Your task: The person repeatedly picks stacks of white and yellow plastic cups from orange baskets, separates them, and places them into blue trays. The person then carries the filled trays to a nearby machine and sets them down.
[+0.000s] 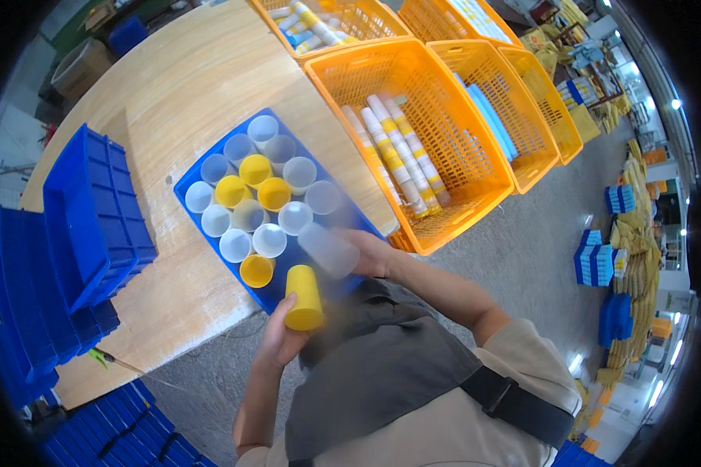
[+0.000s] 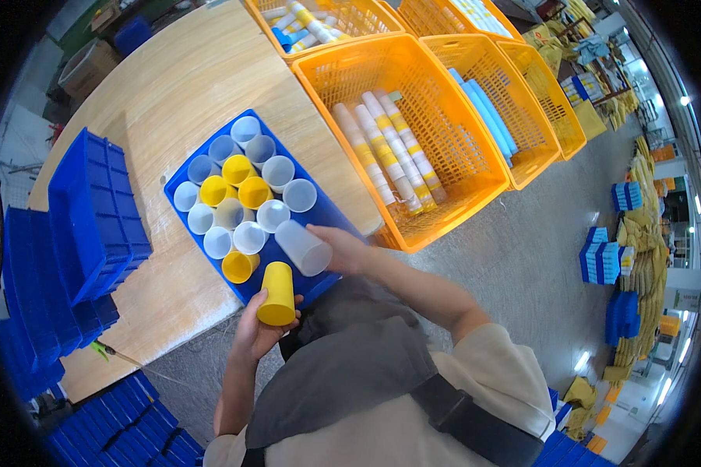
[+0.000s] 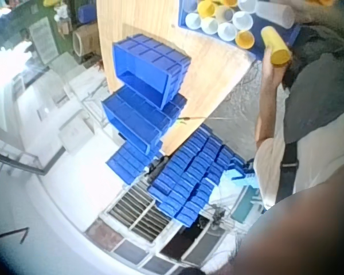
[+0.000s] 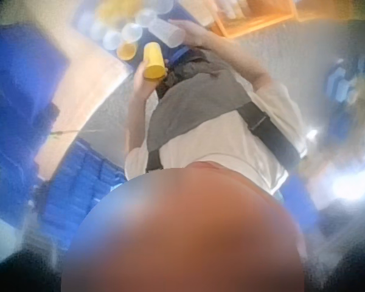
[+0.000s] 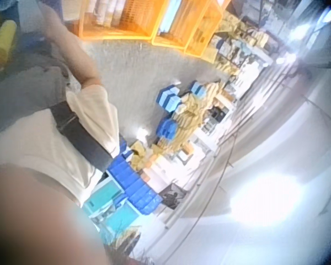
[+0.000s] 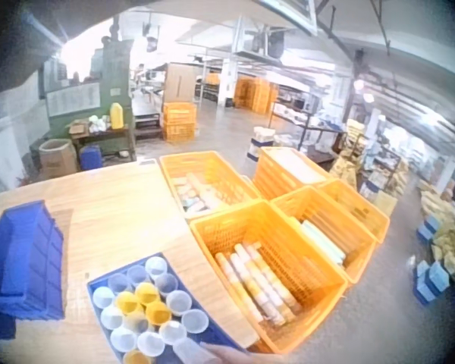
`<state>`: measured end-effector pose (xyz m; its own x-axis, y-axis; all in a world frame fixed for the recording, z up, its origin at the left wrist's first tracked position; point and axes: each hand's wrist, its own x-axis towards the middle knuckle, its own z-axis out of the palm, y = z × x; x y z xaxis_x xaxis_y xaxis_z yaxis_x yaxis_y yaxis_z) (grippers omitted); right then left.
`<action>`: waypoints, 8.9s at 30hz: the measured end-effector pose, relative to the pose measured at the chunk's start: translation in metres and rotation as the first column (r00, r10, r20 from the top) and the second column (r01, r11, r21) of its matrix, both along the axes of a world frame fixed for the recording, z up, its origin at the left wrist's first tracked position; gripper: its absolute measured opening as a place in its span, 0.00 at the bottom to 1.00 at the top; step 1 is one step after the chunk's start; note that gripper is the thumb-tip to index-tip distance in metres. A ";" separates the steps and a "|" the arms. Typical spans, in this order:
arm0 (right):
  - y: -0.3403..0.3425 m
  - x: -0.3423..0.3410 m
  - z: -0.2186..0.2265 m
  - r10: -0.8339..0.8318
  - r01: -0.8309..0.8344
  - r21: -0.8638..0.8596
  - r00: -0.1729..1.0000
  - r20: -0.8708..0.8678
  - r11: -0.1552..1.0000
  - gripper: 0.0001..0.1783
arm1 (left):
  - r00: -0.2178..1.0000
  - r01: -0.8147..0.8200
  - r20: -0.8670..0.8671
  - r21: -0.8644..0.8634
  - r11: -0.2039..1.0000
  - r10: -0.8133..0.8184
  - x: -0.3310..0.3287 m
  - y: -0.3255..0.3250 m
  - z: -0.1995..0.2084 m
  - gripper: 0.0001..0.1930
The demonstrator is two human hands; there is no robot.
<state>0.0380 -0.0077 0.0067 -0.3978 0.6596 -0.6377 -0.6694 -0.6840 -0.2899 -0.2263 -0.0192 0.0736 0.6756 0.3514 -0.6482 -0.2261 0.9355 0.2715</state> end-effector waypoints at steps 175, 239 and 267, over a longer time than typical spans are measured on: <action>-0.027 -0.035 0.017 -0.893 -0.972 0.035 0.229 0.387 -0.234 0.10 | 0.807 -0.300 -0.492 0.135 0.944 0.327 -0.024 -0.259 0.107 0.45; 0.039 -0.021 -0.033 -0.721 -0.987 0.145 0.152 0.676 -0.072 0.24 | -0.081 -0.672 -0.845 0.437 0.598 0.528 -0.071 -0.456 -0.063 0.19; -0.237 -0.805 -0.138 0.596 -0.881 -0.354 -0.472 0.649 -0.313 0.13 | -0.639 0.256 0.401 0.915 -0.311 0.656 -0.488 -0.680 0.159 0.33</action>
<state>-0.7667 -0.2451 -0.1313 -0.3888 0.0280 -0.9209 0.9212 0.0296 -0.3880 -0.7146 -0.6992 0.2326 -0.8122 -0.1118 0.5726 0.5805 -0.2527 0.7741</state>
